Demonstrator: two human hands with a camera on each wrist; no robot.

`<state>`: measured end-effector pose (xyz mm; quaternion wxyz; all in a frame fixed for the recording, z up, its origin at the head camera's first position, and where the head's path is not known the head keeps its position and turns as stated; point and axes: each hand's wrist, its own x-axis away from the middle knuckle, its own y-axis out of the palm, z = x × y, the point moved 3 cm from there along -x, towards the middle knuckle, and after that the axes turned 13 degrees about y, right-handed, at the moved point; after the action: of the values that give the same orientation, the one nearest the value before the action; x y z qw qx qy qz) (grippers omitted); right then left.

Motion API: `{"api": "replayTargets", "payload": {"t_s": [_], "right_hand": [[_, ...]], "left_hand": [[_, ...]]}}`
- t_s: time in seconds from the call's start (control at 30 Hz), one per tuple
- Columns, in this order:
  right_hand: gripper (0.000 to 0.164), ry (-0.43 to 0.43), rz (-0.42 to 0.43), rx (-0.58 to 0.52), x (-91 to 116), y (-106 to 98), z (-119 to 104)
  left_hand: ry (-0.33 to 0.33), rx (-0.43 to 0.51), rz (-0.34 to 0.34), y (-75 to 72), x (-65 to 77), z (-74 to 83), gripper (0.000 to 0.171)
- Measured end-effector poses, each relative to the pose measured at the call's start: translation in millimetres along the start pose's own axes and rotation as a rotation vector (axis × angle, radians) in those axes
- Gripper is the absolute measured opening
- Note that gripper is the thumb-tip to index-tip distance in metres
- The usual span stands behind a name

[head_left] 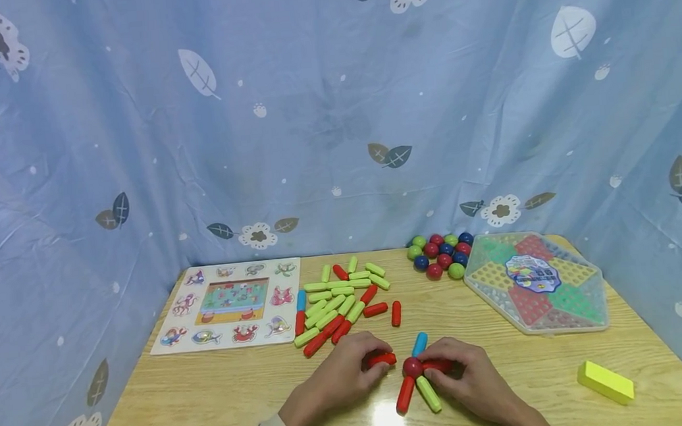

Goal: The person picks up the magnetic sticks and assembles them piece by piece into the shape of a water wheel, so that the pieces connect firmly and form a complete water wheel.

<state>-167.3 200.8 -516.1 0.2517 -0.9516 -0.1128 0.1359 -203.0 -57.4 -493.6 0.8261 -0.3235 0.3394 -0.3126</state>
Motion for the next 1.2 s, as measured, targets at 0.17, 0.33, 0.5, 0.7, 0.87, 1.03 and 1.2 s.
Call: {"api": "replayTargets", "payload": {"t_s": [0.17,0.33,0.5,0.7,0.87,1.03,1.2], "right_hand": [[0.029,0.003,0.001,-0.012,0.3,-0.1,-0.2],[0.029,0.002,0.003,-0.016,0.4,0.1,-1.1],[0.031,-0.008,0.009,-0.014,0.6,-0.4,-2.5],[0.03,-0.027,0.006,-0.027,0.8,-0.5,-3.1],[0.028,-0.02,-0.005,-0.027,1.1,-1.0,-2.4],[0.027,0.003,-0.014,-0.011,1.4,-1.0,-1.5],[0.027,0.007,-0.007,0.004,1.4,-0.3,-1.1]], "left_hand": [[0.035,-0.011,-0.006,7.0,-3.3,6.0,0.016],[0.064,-0.002,0.0,9.9,-3.6,6.2,0.014],[0.078,0.025,-0.005,10.9,-3.0,5.9,0.013],[0.09,0.05,-0.016,11.3,-2.7,7.7,0.015],[0.086,0.111,-0.039,9.8,-1.6,4.8,0.02],[-0.004,0.302,-0.009,3.8,-0.8,-6.9,0.023],[-0.1,0.475,0.107,-5.4,-7.7,-19.3,0.026]]}}
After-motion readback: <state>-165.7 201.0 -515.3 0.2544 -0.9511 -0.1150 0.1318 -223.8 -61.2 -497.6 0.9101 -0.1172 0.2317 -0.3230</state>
